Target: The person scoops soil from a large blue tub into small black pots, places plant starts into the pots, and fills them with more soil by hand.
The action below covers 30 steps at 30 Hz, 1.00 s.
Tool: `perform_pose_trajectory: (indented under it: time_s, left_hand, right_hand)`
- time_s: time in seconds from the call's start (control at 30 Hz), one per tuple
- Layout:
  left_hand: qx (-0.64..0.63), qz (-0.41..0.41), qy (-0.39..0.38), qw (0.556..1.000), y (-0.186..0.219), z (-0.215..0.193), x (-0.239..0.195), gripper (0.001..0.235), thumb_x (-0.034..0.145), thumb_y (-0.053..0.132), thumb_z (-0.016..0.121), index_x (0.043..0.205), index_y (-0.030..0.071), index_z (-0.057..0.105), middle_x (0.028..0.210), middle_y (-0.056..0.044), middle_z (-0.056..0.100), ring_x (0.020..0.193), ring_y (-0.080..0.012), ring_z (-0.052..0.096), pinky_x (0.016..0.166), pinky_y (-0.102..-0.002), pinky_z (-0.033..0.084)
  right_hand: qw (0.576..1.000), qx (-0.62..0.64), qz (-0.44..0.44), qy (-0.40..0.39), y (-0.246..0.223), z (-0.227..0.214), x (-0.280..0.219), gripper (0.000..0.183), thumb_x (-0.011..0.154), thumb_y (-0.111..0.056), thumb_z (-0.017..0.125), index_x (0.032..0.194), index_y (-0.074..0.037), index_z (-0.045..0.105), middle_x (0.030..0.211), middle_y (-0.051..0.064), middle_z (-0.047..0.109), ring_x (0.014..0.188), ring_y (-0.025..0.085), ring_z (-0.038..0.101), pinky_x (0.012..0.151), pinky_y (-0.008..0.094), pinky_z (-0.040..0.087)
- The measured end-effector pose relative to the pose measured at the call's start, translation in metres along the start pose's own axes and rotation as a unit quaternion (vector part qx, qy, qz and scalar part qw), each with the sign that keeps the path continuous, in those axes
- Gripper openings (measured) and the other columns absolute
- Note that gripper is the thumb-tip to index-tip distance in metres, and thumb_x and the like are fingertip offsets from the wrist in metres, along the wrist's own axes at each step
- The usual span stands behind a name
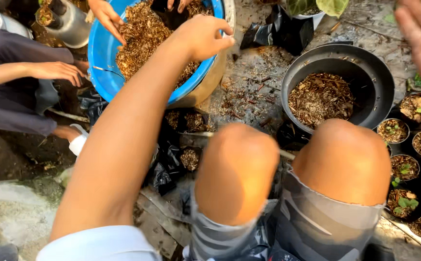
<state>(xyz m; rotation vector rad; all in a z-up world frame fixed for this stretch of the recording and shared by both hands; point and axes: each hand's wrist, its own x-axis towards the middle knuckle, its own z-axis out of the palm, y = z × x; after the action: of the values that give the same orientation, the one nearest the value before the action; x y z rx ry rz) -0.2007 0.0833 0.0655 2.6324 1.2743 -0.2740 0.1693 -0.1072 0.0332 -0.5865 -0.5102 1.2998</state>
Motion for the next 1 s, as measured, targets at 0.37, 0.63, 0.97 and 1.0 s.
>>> perform_pose_trajectory:
  time_s: [0.37,0.63,0.97,1.0]
  left_hand:
    - [-0.284,0.118,-0.042,0.951,0.044,0.086,-0.066,0.036,0.094,0.035,0.068,0.12,0.01,0.074,0.11,-0.012,0.078,0.1,-0.0278,0.075,0.084,-0.039,0.057]
    - [-0.451,-0.063,-0.173,0.873,0.083,0.179,0.008,0.068,0.097,0.047,0.053,0.153,0.012,0.038,0.099,-0.012,0.077,0.076,-0.0198,0.076,0.072,-0.035,0.054]
    - [-0.484,-0.036,-0.058,0.873,0.111,0.242,0.05,0.052,0.102,0.041,0.054,0.139,0.005,0.056,0.124,-0.018,0.071,0.117,-0.0326,0.067,0.1,-0.042,0.047]
    - [-0.489,-0.044,-0.055,0.869,0.109,0.246,0.055,0.054,0.1,0.04,0.053,0.141,0.006,0.054,0.126,-0.018,0.069,0.12,-0.0335,0.065,0.101,-0.042,0.045]
  right_hand:
    - [0.929,-0.274,0.078,0.235,0.064,-0.09,-0.089,0.024,0.108,-0.021,0.051,0.124,-0.006,0.06,0.122,0.011,0.068,0.118,0.026,0.066,0.104,0.041,0.051]
    - [0.84,-0.253,-0.028,0.479,0.059,-0.12,-0.251,0.021,0.115,-0.014,0.05,0.128,-0.001,0.06,0.123,0.014,0.066,0.113,0.025,0.067,0.104,0.041,0.054]
    - [0.581,-0.323,0.102,0.74,0.135,-0.076,-0.448,0.022,0.116,-0.02,0.055,0.119,0.001,0.06,0.112,0.013,0.063,0.102,0.021,0.061,0.091,0.039,0.05]
    - [0.574,-0.33,0.11,0.741,0.139,-0.082,-0.45,0.022,0.116,-0.021,0.055,0.118,0.001,0.061,0.111,0.013,0.063,0.101,0.021,0.061,0.09,0.039,0.05]
